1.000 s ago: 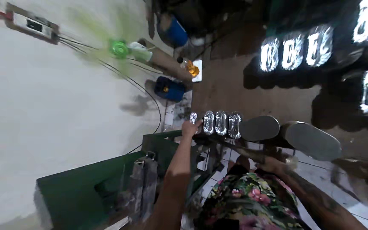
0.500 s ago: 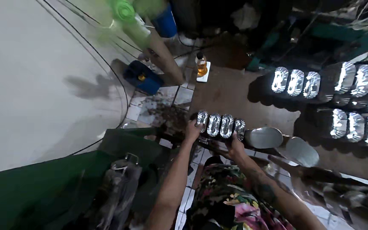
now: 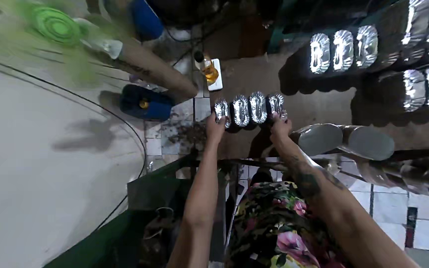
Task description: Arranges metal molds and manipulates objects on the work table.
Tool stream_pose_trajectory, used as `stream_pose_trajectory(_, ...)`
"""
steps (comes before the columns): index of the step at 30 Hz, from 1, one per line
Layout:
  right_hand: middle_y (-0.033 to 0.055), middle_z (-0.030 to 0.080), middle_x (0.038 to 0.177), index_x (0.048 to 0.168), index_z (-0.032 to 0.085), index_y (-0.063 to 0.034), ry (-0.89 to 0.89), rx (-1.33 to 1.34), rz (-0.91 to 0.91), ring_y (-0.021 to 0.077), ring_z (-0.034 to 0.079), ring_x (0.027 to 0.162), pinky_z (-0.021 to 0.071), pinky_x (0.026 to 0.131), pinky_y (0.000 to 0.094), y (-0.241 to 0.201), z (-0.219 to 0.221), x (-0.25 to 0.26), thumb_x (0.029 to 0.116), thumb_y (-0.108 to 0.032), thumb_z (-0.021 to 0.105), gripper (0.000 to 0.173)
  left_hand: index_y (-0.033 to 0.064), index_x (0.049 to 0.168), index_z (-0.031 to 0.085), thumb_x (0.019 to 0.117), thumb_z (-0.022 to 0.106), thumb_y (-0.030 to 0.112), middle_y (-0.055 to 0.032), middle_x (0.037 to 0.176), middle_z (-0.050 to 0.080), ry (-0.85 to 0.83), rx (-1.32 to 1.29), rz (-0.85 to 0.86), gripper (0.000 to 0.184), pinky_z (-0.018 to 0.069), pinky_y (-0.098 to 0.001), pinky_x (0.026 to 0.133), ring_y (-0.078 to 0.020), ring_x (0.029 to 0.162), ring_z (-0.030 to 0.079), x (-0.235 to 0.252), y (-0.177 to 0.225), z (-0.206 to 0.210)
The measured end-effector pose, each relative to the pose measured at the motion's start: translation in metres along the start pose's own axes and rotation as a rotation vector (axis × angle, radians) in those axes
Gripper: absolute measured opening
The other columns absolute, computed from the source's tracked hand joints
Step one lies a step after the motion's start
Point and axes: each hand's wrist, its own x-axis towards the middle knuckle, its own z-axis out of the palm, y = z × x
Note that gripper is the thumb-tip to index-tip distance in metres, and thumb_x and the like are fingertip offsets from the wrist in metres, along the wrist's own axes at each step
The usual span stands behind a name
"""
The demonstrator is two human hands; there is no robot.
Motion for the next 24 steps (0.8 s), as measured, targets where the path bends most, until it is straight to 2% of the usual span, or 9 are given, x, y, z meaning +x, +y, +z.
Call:
stream_pose_trajectory(1,0.0302,0.060,0.126,0.140,0.047,0.0065,0.004,0.160,0.023,0.0379,0.066,0.110,0.0599,0.085,0.0477,0.030,0.009,0.019,0.0995,-0.028,0.068,0.057,0.0021,0.144,0.055,0.1028,0.063,0.036,-0.0230,0.136,0.062,0.007,-0.005,-0.002,0.054,0.0464,-0.0569,0.110,-0.0349,0.127,0.060,-0.002,0.000,0.001)
stream_pose_trajectory(3,0.0180,0.060,0.134,0.146,0.046,-0.0078,-0.090,0.221,0.270,0.0292,0.063,0.118,0.0560,0.096,0.0503,0.039,0.013,0.043,0.0955,-0.033,0.074,0.063,0.0019,0.145,0.054,0.1025,0.064,0.036,-0.0237,0.138,0.061,0.006,-0.026,0.005,0.055,0.0459,-0.0566,0.111,-0.0356,0.128,0.059,-0.006,0.003,0.004)
stream_pose_trajectory(7,0.0181,0.061,0.133,0.146,0.047,-0.0069,-0.129,0.181,0.300,0.0291,0.064,0.116,0.0567,0.095,0.0501,0.034,0.017,0.044,0.0944,-0.034,0.075,0.065,0.0035,0.152,0.047,0.1084,0.050,0.039,-0.0228,0.146,0.055,-0.015,-0.023,0.003,0.056,0.0420,-0.0548,0.115,-0.0349,0.136,0.054,-0.008,0.015,0.012)
stream_pose_trajectory(9,0.0194,0.060,0.131,0.144,0.046,-0.0045,-0.136,0.161,0.298,0.0298,0.064,0.115,0.0570,0.093,0.0496,0.033,0.017,0.046,0.0936,-0.036,0.076,0.066,0.0049,0.152,0.047,0.1072,0.045,0.053,-0.0232,0.148,0.053,0.002,-0.053,-0.038,0.066,0.0408,-0.0569,0.115,-0.0356,0.138,0.052,-0.008,0.024,0.012)
stream_pose_trajectory(11,0.0191,0.062,0.127,0.141,0.048,-0.0031,-0.122,0.169,0.285,0.0288,0.065,0.111,0.0572,0.092,0.0485,0.035,0.016,0.048,0.0916,-0.035,0.078,0.066,0.0096,0.155,0.043,0.0895,0.062,0.073,-0.0215,0.146,0.056,0.075,-0.042,-0.094,0.093,0.0459,-0.0585,0.111,-0.0352,0.135,0.056,-0.011,0.037,0.016)
stream_pose_trajectory(13,0.0172,0.064,0.126,0.142,0.050,-0.0048,-0.117,0.199,0.261,0.0275,0.067,0.109,0.0586,0.091,0.0480,0.035,0.016,0.051,0.0920,-0.033,0.078,0.064,0.0060,0.161,0.029,0.0661,0.079,0.079,-0.0247,0.152,0.048,0.108,0.089,-0.139,0.130,0.0463,-0.0604,0.110,-0.0396,0.137,0.052,-0.010,0.047,0.023)
stream_pose_trajectory(14,0.0165,0.064,0.126,0.143,0.050,-0.0061,-0.113,0.209,0.254,0.0269,0.067,0.109,0.0587,0.090,0.0479,0.034,0.016,0.053,0.0927,-0.032,0.077,0.063,0.0045,0.160,0.028,0.0603,0.083,0.079,-0.0250,0.153,0.047,0.122,0.152,-0.160,0.136,0.0478,-0.0603,0.108,-0.0402,0.136,0.052,-0.007,0.050,0.027)
stream_pose_trajectory(21,0.0181,0.063,0.125,0.142,0.048,-0.0027,-0.107,0.207,0.261,0.0275,0.066,0.109,0.0580,0.091,0.0464,0.028,0.020,0.059,0.0937,-0.031,0.076,0.063,0.0024,0.154,0.038,0.0651,0.087,0.069,-0.0251,0.141,0.056,0.148,0.123,-0.183,0.121,0.0495,-0.0582,0.106,-0.0392,0.128,0.058,0.005,0.047,0.017)
stream_pose_trajectory(24,0.0187,0.064,0.120,0.142,0.047,-0.0048,-0.124,0.185,0.281,0.0280,0.067,0.100,0.0590,0.082,0.0472,0.029,0.026,0.055,0.0925,-0.033,0.077,0.064,0.0044,0.155,0.038,0.0632,0.086,0.072,-0.0236,0.145,0.054,0.140,0.154,-0.182,0.124,0.0502,-0.0592,0.104,-0.0385,0.129,0.057,0.003,0.054,0.024)
